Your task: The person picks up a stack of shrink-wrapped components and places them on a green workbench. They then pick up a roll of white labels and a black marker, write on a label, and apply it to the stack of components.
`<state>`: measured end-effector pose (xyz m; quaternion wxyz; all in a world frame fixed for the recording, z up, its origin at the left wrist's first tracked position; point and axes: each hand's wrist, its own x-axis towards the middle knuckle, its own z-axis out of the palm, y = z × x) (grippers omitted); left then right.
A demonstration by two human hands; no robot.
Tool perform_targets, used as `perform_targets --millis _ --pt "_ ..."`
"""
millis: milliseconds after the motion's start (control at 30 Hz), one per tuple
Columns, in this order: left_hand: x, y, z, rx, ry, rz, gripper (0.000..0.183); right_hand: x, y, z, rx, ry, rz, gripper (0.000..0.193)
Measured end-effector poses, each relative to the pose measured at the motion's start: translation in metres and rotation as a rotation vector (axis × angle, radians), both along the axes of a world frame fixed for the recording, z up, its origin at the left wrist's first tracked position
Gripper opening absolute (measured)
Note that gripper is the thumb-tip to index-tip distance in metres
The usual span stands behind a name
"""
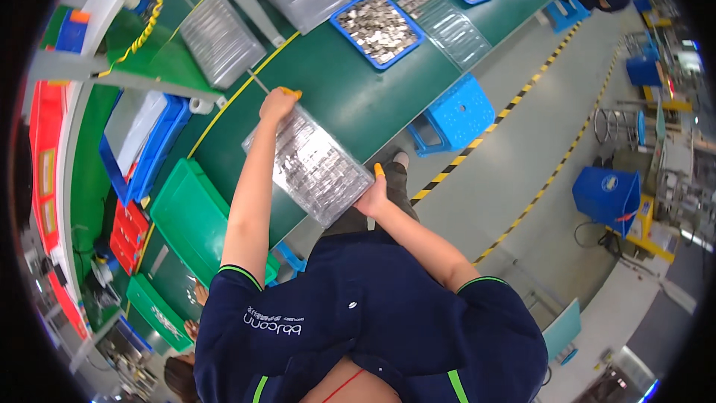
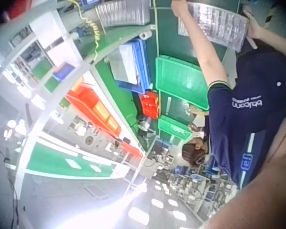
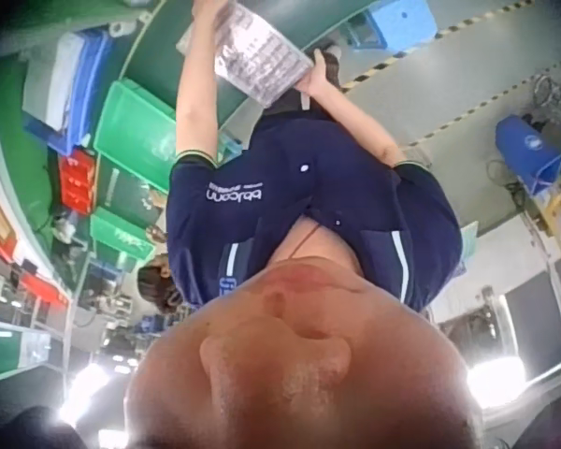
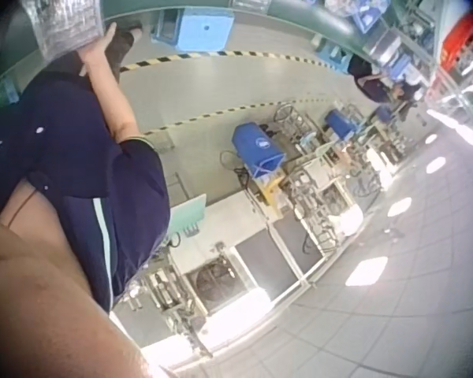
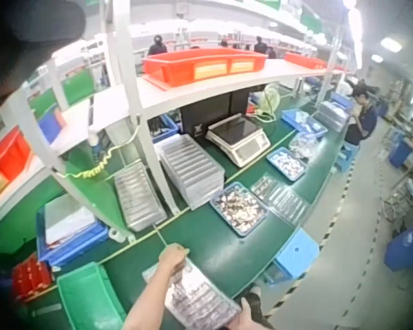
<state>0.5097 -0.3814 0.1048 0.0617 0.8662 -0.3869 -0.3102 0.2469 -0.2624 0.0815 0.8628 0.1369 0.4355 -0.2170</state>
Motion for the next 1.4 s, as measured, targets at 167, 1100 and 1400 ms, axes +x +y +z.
perform_targets --millis 167,1100,1400 --pt "-0.012 -0.003 -0.012 -0.023 -0.184 -0.017 0.033 0.012 0.003 -0.034 0.061 0.226 -0.169 0.055" --pt "0.053 0.091 -0.045 -0.187 1.054 0.181 0.065 -0.007 -0.005 -0.033 -0.663 0.557 -0.071 0.078" --pt "-0.022 0.113 0.0 -0.106 1.105 0.178 0.056 -0.075 0.003 -0.018 -0.547 0.632 -0.055 0.065"
